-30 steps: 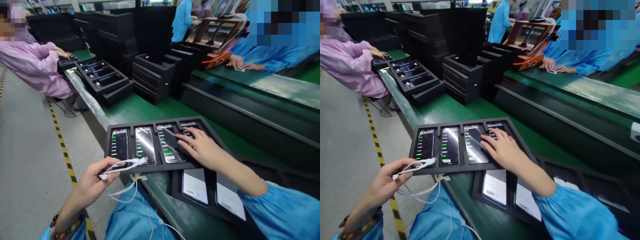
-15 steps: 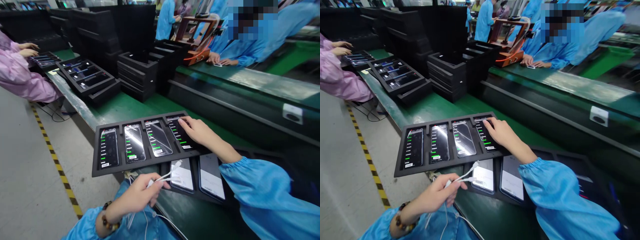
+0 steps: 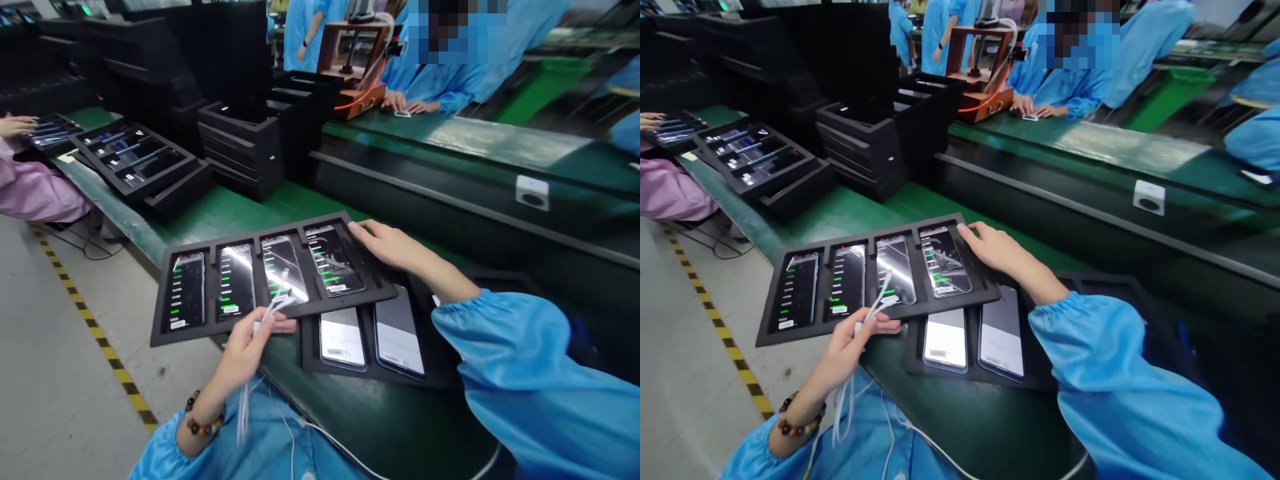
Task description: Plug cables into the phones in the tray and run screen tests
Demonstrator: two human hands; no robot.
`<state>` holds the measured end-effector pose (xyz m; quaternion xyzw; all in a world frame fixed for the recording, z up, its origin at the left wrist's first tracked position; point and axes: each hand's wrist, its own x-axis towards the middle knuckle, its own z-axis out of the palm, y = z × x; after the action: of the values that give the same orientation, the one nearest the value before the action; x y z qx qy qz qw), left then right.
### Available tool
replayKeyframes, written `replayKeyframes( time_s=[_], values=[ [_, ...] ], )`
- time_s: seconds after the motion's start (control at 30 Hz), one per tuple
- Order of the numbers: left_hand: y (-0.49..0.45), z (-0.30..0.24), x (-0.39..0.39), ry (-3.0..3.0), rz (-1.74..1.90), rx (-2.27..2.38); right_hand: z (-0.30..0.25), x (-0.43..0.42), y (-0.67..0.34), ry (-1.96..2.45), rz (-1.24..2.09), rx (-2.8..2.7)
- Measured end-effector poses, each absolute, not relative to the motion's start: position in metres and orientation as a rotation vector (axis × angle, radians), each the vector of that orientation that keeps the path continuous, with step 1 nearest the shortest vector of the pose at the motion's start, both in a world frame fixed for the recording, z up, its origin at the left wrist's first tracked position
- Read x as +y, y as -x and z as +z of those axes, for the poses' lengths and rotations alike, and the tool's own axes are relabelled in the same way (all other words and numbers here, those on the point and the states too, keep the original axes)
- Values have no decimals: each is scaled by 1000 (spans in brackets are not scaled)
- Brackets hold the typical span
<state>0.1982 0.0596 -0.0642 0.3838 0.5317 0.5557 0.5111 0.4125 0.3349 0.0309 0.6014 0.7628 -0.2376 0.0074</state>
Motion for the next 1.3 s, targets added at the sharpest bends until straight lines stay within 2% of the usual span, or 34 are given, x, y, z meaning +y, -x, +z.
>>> replayKeyframes(
  time_s=[0.13,0.2,0.4,0.57,0.77,0.93,1.17,1.23,1.3],
  values=[
    [-160,-65,45,-747,1506,1434,33,306,-409,-1712,-1018,2325],
    [-148,-62,33,-750,1556,1488,31,298,-406,-1629,-1023,2394],
    [-168,-31,21,-1003,1230,1341,14,308,-378,-1263,-495,3061],
    [-191,-14,38,-1123,1116,1268,11,314,-345,-1153,-272,2992],
    [-170,-25,33,-943,1313,1394,13,294,-347,-1289,-207,2890],
    [-164,-41,21,-891,1236,1401,7,282,-342,-1433,-397,2803],
    [-202,-45,44,-785,1228,1179,7,295,-335,-1819,-1100,2744],
    [-212,-46,55,-743,1222,1150,12,300,-332,-1718,-1157,2810],
    [-218,-46,63,-655,1224,1125,20,307,-325,-1603,-1063,2757]
  ],
)
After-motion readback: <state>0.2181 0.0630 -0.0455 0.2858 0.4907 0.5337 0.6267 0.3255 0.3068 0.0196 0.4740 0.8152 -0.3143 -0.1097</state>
